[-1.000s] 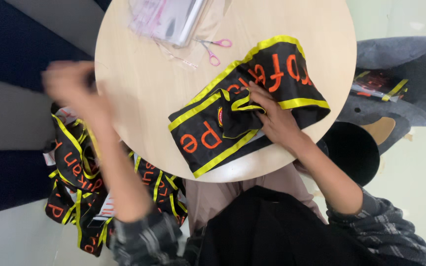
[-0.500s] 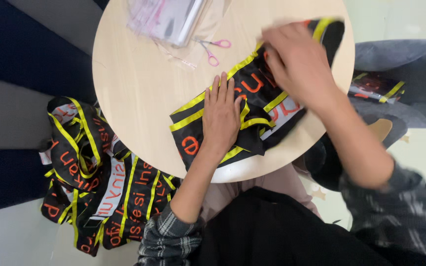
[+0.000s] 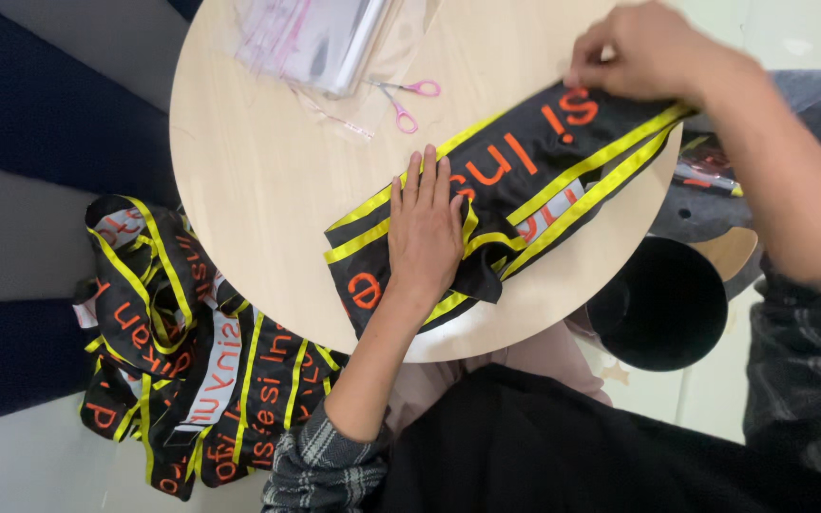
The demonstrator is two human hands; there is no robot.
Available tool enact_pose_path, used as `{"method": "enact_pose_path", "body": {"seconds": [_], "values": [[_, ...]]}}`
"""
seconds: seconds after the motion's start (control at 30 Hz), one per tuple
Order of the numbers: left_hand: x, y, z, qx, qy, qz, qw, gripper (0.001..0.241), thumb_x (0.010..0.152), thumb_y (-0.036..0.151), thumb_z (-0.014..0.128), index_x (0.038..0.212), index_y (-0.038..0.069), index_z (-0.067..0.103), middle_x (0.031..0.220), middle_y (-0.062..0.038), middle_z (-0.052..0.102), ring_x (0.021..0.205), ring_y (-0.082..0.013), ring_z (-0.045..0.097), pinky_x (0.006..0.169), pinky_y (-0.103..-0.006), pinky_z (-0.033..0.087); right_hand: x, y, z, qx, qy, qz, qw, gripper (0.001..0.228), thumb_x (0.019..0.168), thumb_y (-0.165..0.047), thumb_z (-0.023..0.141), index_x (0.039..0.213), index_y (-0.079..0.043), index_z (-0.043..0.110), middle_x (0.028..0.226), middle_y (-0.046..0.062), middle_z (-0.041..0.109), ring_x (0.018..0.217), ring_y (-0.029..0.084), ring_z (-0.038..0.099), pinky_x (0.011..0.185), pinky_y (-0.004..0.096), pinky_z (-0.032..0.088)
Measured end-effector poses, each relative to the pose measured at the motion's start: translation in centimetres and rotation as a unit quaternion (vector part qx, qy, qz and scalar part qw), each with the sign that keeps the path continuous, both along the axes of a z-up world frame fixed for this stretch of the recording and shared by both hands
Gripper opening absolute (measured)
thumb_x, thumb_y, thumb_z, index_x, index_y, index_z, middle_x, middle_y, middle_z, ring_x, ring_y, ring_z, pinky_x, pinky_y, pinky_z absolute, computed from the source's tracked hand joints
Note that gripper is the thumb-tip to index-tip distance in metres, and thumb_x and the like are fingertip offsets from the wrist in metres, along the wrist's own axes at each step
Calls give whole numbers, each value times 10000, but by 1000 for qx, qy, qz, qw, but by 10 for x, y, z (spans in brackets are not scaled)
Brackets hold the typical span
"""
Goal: The person trims a loose thread from a black sash using scissors, folds the sash multiple times, and places it inside a clear plastic bag.
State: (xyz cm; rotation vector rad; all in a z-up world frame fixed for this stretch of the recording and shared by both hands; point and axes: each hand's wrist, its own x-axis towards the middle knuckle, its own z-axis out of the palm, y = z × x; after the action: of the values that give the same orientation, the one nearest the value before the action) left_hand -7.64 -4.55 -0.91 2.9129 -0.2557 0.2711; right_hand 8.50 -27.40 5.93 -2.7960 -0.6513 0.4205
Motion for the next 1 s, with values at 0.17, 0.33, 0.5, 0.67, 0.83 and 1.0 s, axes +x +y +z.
{"method": "enact_pose_path", "body": {"seconds": [0.17, 0.33, 0.5, 0.67, 0.83, 1.0], "values": [[-2, -1, 0, 6, -17, 0, 1000, 434, 933, 254, 306, 1309, 42, 352, 1396, -115, 277, 1306, -255, 232, 1043, -415, 239, -3, 4, 0, -48, 36, -8, 998, 154, 760, -215, 613, 907, -166, 618, 944, 83, 635, 854, 281, 561, 716, 388, 415], [-1, -1, 1, 5, -22, -8, 1000, 430, 933, 244, 305, 1310, 43, 352, 1397, -117, 271, 1307, -257, 230, 1044, -420, 242, -30, 58, 66, -29, 200, -56, 978, 382, 777, -376, 504, 1082, -148, 524, 1084, 37, 571, 939, 227, 535, 823, 344, 378], [-1, -1, -1, 18, -18, -2, 1000, 437, 931, 255, 293, 1316, 56, 348, 1401, -108, 267, 1308, -250, 222, 1049, -412, 225, -35, 99, 67, -20, 278, -78, 957, 477, 868, -490, 392, 940, -56, 579, 948, 94, 637, 817, 259, 600, 748, 330, 469], [-1, -1, -1, 7, -21, -4, 1000, 438, 931, 253, 287, 1315, 52, 350, 1406, -109, 254, 1312, -253, 217, 1048, -420, 226, -23, 103, 43, 82, 317, -55, 943, 250, 865, -270, 558, 780, -36, 570, 754, 101, 627, 679, 221, 596, 620, 308, 528], [-2, -1, -2, 14, -28, 1, 1000, 432, 931, 252, 292, 1313, 61, 361, 1403, -94, 268, 1309, -246, 227, 1037, -421, 245, -12, 64, 51, 41, 198, -22, 979, 234, 775, -276, 627, 798, -48, 675, 705, 60, 625, 658, 164, 541, 603, 290, 438], [-3, -1, 1, 19, -32, 1, 999, 431, 933, 252, 291, 1310, 56, 365, 1399, -88, 282, 1305, -241, 239, 1031, -402, 253, 13, 5, 36, 75, 261, -114, 956, 241, 831, -278, 616, 816, -38, 634, 702, 116, 628, 621, 235, 590, 521, 324, 481]]}}
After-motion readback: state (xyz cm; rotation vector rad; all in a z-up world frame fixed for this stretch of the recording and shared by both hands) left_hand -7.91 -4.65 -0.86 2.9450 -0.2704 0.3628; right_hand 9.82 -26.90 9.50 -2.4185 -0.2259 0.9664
